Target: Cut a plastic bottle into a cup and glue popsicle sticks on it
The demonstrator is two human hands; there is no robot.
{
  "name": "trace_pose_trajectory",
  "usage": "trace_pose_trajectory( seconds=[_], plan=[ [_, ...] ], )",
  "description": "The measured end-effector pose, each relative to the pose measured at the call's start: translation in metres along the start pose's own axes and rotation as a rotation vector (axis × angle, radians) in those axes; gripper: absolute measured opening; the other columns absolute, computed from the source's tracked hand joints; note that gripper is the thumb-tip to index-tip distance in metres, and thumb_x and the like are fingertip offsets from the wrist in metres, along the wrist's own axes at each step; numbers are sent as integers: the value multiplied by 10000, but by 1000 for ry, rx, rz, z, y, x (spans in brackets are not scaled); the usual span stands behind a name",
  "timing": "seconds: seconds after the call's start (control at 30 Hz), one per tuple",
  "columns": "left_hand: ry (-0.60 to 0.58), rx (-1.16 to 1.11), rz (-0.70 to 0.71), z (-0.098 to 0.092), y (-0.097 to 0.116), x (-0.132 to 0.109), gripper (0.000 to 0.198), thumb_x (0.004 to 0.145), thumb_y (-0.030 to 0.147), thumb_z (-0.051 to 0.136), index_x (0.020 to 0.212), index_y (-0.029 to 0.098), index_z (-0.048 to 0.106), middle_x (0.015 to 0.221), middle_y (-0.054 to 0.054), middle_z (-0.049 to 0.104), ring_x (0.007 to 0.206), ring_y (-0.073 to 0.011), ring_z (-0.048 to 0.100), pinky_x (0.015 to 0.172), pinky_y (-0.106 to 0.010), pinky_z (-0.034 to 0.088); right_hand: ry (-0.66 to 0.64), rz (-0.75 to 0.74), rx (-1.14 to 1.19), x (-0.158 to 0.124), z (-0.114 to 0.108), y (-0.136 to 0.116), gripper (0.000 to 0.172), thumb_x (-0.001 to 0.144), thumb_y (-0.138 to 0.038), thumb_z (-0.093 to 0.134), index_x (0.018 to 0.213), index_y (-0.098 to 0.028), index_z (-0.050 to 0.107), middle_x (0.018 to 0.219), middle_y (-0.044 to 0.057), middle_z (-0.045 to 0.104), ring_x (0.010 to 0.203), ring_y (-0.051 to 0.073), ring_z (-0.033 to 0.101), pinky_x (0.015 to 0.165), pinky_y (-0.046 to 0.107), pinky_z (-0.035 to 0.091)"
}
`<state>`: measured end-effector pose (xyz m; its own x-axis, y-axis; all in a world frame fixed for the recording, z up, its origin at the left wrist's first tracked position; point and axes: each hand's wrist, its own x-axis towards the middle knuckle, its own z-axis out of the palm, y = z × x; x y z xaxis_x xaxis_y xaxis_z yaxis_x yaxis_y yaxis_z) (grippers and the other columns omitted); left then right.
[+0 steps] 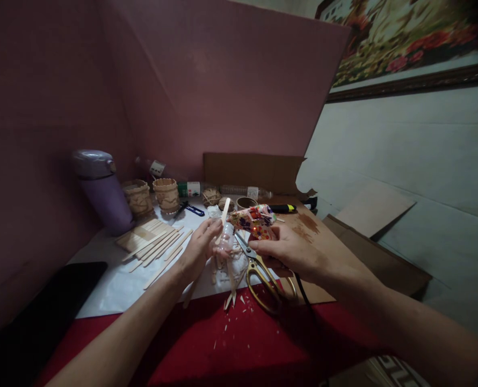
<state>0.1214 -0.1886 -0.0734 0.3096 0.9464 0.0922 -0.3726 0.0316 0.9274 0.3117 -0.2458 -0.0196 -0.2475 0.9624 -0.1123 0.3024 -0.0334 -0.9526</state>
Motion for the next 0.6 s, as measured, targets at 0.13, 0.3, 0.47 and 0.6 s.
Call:
trace_pose_trajectory(
  seconds=[0.13,0.3,0.47,0.6],
  plan=[
    [-1,-8,-6,-3,-3,0,503,727,501,768,1039,141,608,873,-50,616,612,-139,612,474,-247,533,19,-17,-59,3,-3,7,275,822,-380,618,679,-226,441,551,-41,402,490,106,360,469,257,293],
    [-22,-3,-10,-2,-3,0,480,771,499,734,1062,141,598,868,-47,622,612,-133,611,483,-241,530,24,-44,-49,7,-5,13,285,822,-388,630,670,-224,454,548,-43,416,484,101,373,482,263,303],
    [-34,1,-14,-3,-2,0,469,793,502,715,1080,148,603,859,-42,625,620,-138,614,490,-245,534,8,-84,-24,8,-5,16,293,841,-382,612,668,-228,433,532,-49,395,466,92,358,447,246,283],
    [-27,4,-10,-3,-2,-1,461,795,494,715,1076,147,600,856,-40,618,628,-140,616,488,-246,537,4,-94,7,8,-4,14,277,849,-353,601,672,-227,429,530,-53,381,451,81,330,419,238,263]
  ],
)
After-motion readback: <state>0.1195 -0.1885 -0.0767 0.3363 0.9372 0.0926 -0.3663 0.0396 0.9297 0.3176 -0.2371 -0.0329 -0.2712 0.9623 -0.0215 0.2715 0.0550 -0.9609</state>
